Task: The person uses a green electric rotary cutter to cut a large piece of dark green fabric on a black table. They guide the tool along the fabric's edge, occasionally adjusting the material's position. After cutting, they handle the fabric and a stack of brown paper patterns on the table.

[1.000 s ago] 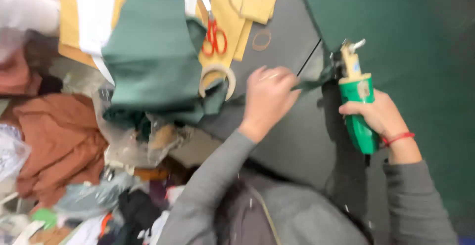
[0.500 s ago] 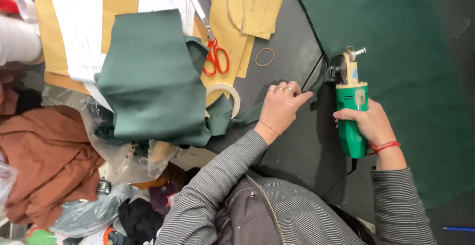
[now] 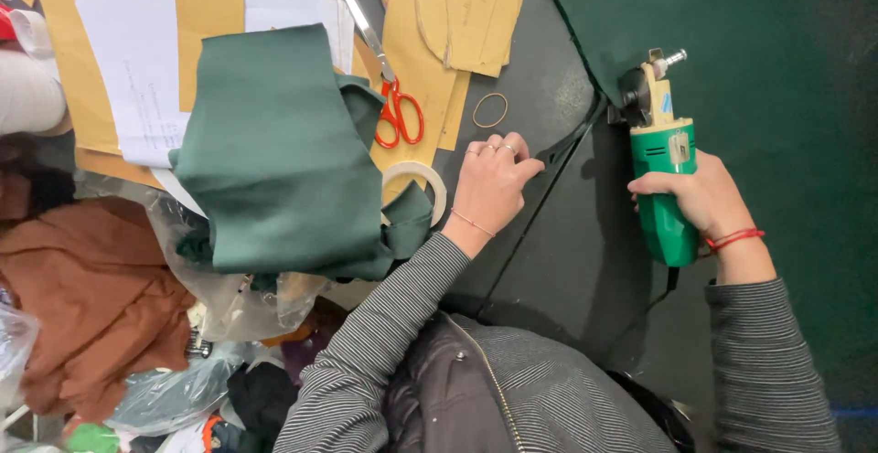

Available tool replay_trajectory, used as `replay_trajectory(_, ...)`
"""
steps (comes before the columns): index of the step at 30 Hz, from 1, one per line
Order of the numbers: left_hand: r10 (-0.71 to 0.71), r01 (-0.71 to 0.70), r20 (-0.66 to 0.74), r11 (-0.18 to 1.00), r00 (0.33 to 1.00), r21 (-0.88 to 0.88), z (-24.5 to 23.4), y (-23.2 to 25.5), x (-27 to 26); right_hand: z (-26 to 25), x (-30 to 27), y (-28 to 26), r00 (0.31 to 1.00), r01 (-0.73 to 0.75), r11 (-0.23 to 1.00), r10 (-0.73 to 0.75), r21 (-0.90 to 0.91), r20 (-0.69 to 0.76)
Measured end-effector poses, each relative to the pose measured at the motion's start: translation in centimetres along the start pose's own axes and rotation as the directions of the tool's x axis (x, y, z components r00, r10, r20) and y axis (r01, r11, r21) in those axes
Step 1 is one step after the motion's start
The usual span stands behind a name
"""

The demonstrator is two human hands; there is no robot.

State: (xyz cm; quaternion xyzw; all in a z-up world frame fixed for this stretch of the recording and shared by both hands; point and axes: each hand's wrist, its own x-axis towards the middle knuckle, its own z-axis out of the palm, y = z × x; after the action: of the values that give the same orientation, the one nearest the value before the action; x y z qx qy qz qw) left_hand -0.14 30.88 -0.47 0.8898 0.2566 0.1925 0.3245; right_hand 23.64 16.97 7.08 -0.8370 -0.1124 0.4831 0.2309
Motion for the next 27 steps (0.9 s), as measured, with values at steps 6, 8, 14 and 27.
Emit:
replay_trajectory(6, 0.022, -0.022, 0.020, 1.000, 1.000, 0.000, -0.6, -0.6, 0.3, -1.2, 2.5, -1.2, 1.000, 0.011, 0.992, -0.011, -0.125, 0.006)
replay_trajectory(8, 0.024, -0.024, 0.029, 1.000, 0.999, -0.001, -0.8, -0.7, 0.2, -1.5, 3.6, -1.5, 1.000, 0.017, 0.984, -0.018, -0.179, -0.001)
replay_trajectory(14, 0.026, -0.025, 0.044, 1.000, 0.999, -0.011, -1.4, -0.9, 0.0, -1.9, 5.6, -3.2, 0.992, 0.119, 0.936, -0.124, -0.332, 0.007)
replay_trajectory(27, 0.050, -0.045, 0.110, 0.998, 0.993, -0.054, -2.2, -0.8, -0.5, -1.6, 9.2, -6.9, 0.982, 0.184, 0.886, -0.180, -0.426, 0.051)
